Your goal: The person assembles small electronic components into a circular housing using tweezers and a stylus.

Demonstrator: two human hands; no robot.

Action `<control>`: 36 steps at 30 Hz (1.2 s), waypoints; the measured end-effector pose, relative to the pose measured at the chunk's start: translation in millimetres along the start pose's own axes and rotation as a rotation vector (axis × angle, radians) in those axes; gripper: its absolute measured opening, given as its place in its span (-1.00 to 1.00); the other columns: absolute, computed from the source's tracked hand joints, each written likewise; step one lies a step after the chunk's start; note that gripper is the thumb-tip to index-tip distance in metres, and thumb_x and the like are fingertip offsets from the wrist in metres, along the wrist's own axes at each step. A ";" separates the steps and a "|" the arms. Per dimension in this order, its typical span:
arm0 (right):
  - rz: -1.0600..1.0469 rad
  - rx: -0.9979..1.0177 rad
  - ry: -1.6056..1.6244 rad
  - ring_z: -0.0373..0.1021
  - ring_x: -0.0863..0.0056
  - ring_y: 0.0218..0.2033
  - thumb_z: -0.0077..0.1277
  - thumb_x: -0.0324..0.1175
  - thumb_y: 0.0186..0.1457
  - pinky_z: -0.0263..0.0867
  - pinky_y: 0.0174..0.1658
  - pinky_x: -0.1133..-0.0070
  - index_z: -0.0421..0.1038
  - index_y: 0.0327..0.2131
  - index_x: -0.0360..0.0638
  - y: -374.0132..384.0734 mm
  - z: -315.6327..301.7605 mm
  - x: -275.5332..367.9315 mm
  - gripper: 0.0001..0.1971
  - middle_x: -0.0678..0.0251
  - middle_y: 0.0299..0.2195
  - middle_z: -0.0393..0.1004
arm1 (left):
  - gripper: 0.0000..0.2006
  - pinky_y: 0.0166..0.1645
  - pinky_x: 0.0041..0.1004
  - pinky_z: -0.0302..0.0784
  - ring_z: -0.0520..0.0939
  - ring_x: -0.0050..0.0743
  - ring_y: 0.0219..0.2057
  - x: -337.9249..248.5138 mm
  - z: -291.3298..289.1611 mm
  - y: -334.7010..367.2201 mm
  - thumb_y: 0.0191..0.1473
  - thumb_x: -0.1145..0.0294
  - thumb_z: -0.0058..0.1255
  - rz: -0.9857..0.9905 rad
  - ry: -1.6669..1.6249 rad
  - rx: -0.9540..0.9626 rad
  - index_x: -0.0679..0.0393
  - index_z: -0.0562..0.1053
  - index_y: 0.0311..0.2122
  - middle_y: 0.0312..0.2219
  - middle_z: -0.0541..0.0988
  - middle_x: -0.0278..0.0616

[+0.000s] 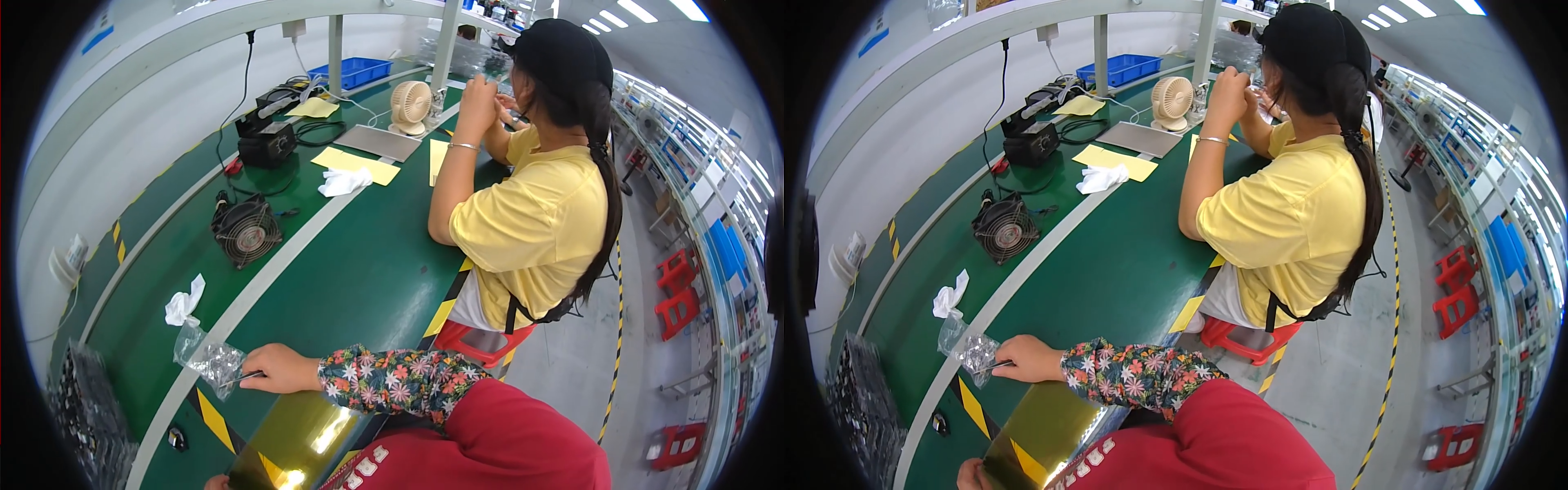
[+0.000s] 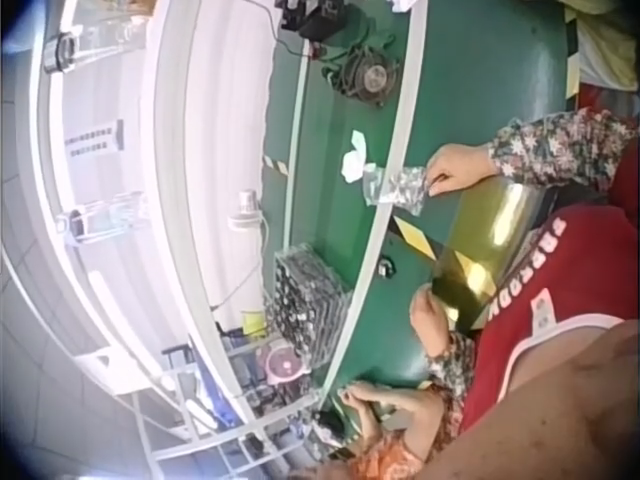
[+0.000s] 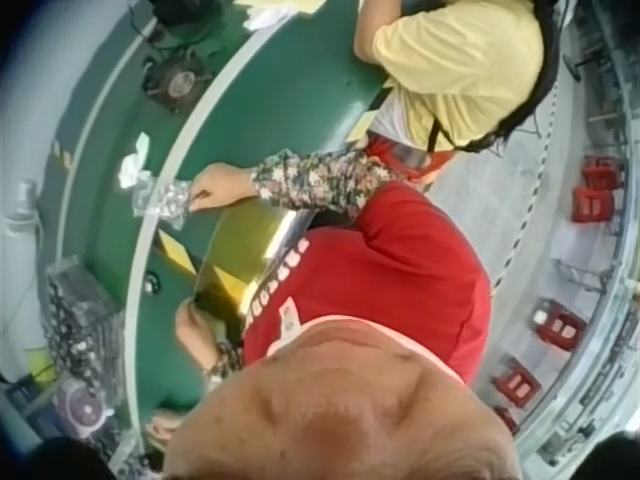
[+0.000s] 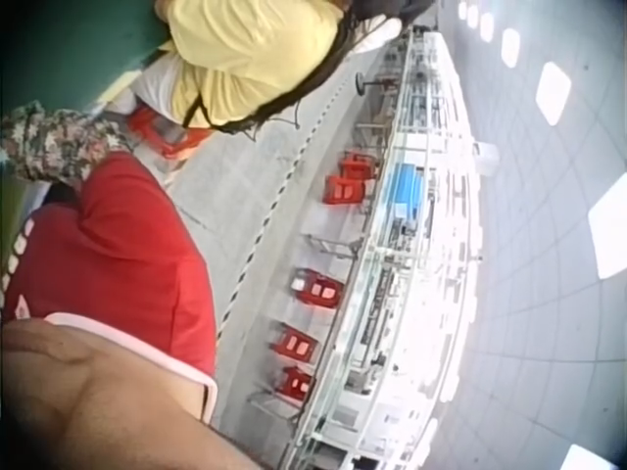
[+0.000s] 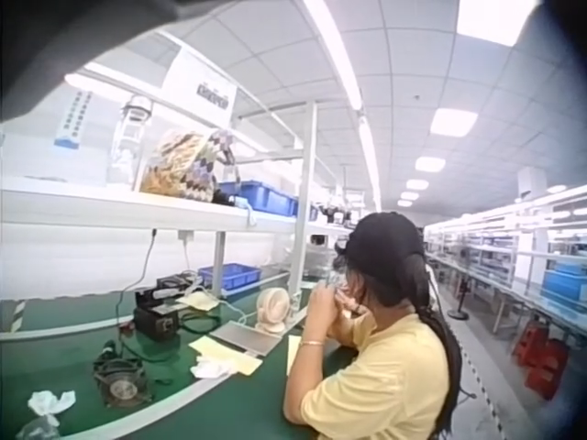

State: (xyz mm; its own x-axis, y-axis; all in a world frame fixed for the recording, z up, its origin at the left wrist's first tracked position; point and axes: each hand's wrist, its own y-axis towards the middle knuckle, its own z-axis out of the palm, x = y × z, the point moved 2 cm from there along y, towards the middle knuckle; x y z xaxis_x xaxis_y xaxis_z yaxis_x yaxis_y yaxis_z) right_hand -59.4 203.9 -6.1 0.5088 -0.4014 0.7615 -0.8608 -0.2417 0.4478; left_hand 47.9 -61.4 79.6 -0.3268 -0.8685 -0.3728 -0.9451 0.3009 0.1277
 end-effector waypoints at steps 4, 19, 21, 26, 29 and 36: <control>-0.068 -0.013 0.070 0.34 0.13 -0.49 0.00 -0.16 -0.04 0.24 -0.41 0.33 0.39 -0.59 -0.17 7.6 11.2 2.5 -0.73 0.15 -0.59 0.38 | -0.82 -0.21 -0.38 0.45 0.56 -0.09 -0.34 11.8 0.7 -9.1 0.03 0.57 -0.16 -0.105 0.019 -0.004 0.29 0.47 -0.28 -0.36 0.55 0.05; 0.085 0.104 -0.037 0.30 0.62 -0.56 -0.03 -0.41 0.03 0.22 -0.45 0.66 0.43 -0.41 -0.34 1.9 2.5 3.1 -0.84 0.32 -0.59 0.39 | -0.90 -0.31 -0.20 0.42 0.50 -0.01 -0.40 93.2 -4.4 -48.5 -0.10 0.45 -0.03 -0.478 0.305 -0.244 0.19 0.44 -0.41 -0.48 0.50 -0.08; 0.107 0.105 -0.038 0.30 0.64 -0.56 -0.03 -0.41 0.03 0.21 -0.45 0.67 0.43 -0.41 -0.34 2.4 0.7 3.2 -0.84 0.34 -0.60 0.39 | -0.90 -0.31 -0.21 0.42 0.51 -0.02 -0.41 107.7 -12.2 -50.2 -0.10 0.46 -0.03 -0.532 0.376 -0.293 0.20 0.44 -0.40 -0.48 0.49 -0.09; 0.082 0.070 -0.064 0.29 0.65 -0.57 -0.03 -0.40 0.04 0.20 -0.47 0.67 0.43 -0.42 -0.33 6.3 -2.8 2.5 -0.84 0.34 -0.61 0.39 | -0.76 -0.19 -0.29 0.44 0.52 -0.03 -0.31 114.5 -6.9 -5.5 -0.07 0.43 -0.01 -0.310 0.080 -0.317 0.22 0.44 -0.23 -0.31 0.50 -0.04; 0.086 0.063 -0.039 0.30 0.66 -0.57 -0.03 -0.40 0.05 0.21 -0.47 0.69 0.44 -0.43 -0.32 6.0 -2.6 3.3 -0.84 0.34 -0.62 0.40 | -0.64 -0.11 -0.30 0.41 0.50 -0.04 -0.22 112.5 6.1 39.5 -0.08 0.33 0.05 -0.294 -0.048 -0.386 0.21 0.40 -0.12 -0.18 0.45 0.00; 0.086 0.012 0.047 0.33 0.70 -0.56 -0.04 -0.40 0.06 0.23 -0.48 0.72 0.45 -0.39 -0.31 -3.7 0.7 4.9 -0.84 0.36 -0.59 0.42 | -0.50 -0.11 -0.35 0.38 0.47 -0.07 -0.25 122.8 23.6 78.4 -0.18 0.26 0.15 -0.312 -0.084 -0.087 0.16 0.38 -0.06 -0.29 0.43 0.00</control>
State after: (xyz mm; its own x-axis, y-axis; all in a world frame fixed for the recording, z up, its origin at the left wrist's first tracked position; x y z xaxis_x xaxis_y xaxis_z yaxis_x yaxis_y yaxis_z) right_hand -53.7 202.2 -4.3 0.4316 -0.3793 0.8184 -0.9013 -0.2189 0.3739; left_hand -66.3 -135.1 22.1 -0.0240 -0.8769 -0.4802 -0.9973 -0.0124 0.0725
